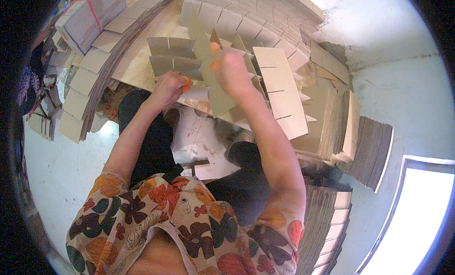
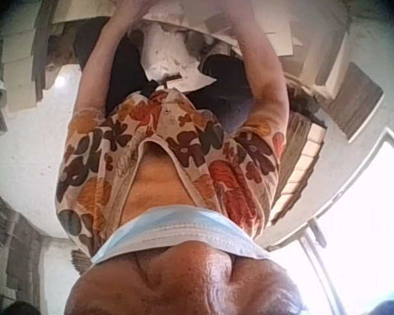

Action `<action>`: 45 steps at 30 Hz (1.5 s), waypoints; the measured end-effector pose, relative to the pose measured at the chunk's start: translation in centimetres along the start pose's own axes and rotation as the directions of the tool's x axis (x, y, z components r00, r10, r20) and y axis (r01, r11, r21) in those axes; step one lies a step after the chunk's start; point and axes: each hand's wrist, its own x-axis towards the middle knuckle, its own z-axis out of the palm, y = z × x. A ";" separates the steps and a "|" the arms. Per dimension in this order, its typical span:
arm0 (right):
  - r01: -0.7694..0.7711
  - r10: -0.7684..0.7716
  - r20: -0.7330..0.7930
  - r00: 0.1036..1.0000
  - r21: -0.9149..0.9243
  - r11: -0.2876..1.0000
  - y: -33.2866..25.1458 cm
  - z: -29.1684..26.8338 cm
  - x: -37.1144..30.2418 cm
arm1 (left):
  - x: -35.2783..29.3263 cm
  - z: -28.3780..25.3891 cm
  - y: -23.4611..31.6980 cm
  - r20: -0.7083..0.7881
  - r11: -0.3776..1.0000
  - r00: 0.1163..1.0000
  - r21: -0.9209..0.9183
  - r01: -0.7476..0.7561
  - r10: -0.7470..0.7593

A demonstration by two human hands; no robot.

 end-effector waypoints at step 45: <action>-0.729 0.816 -0.194 0.545 0.372 0.575 16.3 -13.2 -17.1 | -2.1 -2.6 0.0 -0.166 0.989 0.985 0.149 -0.019 0.044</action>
